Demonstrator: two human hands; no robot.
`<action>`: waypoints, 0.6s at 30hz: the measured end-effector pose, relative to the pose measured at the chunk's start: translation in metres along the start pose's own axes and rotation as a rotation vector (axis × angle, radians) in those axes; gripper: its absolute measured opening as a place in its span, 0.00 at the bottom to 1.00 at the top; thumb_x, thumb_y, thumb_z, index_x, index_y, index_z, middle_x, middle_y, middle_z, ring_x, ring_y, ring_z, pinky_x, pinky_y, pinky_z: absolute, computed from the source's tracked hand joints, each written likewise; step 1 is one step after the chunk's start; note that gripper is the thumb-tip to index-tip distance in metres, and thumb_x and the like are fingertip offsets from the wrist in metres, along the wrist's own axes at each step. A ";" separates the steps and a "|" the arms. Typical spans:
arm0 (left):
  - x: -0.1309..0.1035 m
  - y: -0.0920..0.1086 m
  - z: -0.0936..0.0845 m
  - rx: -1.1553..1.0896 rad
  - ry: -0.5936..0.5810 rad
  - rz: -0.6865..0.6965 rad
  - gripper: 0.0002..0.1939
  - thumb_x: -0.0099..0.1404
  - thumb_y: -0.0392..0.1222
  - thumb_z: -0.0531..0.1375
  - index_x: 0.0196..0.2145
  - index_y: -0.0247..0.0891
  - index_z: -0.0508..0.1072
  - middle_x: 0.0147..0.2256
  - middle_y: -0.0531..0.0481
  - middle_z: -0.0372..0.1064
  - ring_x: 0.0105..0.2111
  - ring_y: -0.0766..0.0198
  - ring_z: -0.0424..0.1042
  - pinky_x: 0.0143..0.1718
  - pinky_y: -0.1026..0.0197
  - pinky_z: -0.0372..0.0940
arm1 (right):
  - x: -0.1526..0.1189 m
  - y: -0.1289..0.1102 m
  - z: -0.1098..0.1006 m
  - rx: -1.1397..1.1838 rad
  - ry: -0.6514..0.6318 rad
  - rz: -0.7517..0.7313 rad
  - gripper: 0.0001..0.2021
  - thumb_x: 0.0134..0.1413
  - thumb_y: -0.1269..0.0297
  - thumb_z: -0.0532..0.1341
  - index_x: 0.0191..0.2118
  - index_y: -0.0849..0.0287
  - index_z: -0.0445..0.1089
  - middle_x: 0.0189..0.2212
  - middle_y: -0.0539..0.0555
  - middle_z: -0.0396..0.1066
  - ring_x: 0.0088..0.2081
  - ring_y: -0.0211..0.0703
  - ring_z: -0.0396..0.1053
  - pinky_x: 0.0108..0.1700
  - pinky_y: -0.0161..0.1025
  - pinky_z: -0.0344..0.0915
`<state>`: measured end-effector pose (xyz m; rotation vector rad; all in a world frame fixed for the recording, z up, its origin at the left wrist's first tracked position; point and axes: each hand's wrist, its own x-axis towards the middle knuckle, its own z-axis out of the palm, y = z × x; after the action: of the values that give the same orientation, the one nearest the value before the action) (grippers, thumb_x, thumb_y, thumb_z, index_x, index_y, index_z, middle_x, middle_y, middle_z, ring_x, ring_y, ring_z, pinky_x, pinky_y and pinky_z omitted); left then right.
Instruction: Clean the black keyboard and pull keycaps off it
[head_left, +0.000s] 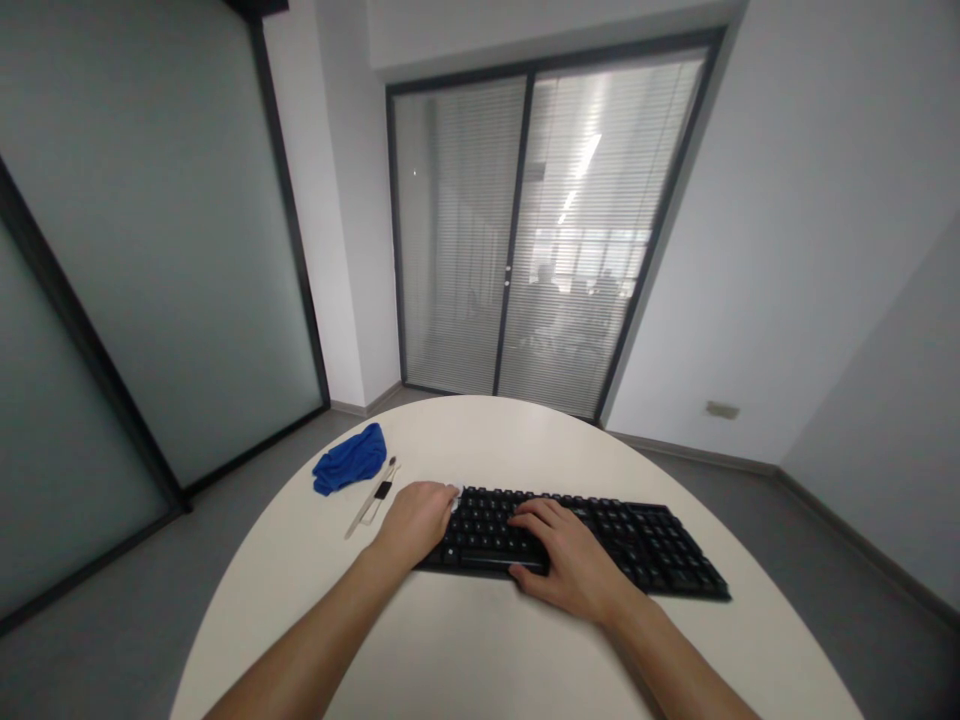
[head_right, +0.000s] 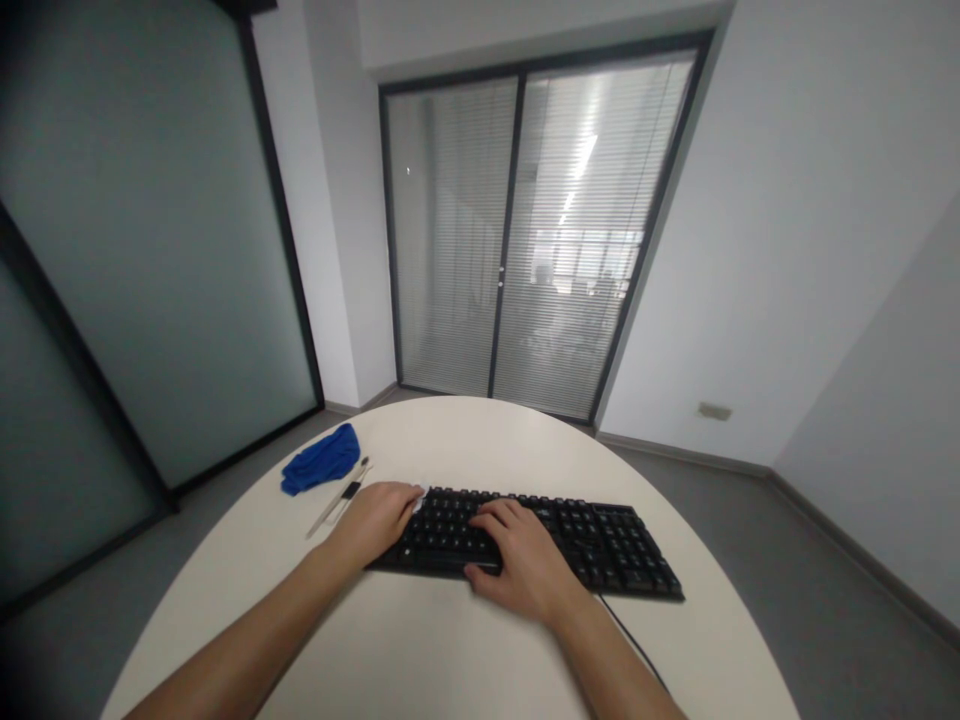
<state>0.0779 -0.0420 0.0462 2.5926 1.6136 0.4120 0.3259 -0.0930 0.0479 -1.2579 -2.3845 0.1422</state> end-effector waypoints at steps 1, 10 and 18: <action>0.000 0.000 0.001 0.003 0.000 -0.008 0.13 0.69 0.38 0.52 0.43 0.41 0.77 0.41 0.43 0.77 0.45 0.55 0.74 0.49 0.56 0.63 | 0.000 0.000 0.000 -0.002 0.000 0.000 0.22 0.47 0.61 0.66 0.50 0.56 0.70 0.50 0.56 0.68 0.53 0.51 0.63 0.58 0.47 0.58; 0.005 0.002 0.018 -0.183 0.198 -0.072 0.16 0.72 0.40 0.51 0.52 0.46 0.74 0.52 0.51 0.73 0.50 0.59 0.73 0.53 0.61 0.63 | 0.000 0.001 0.002 -0.003 0.010 -0.008 0.22 0.46 0.61 0.66 0.50 0.56 0.70 0.50 0.56 0.69 0.53 0.51 0.63 0.58 0.47 0.59; 0.009 0.012 0.011 -0.087 0.047 -0.020 0.17 0.72 0.37 0.49 0.51 0.44 0.74 0.47 0.48 0.76 0.46 0.56 0.75 0.49 0.57 0.65 | 0.000 0.000 0.002 -0.006 0.012 -0.011 0.21 0.47 0.61 0.66 0.50 0.55 0.70 0.50 0.57 0.68 0.53 0.52 0.63 0.58 0.49 0.59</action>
<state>0.0949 -0.0386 0.0396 2.5199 1.5966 0.5333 0.3252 -0.0926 0.0459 -1.2454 -2.3831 0.1236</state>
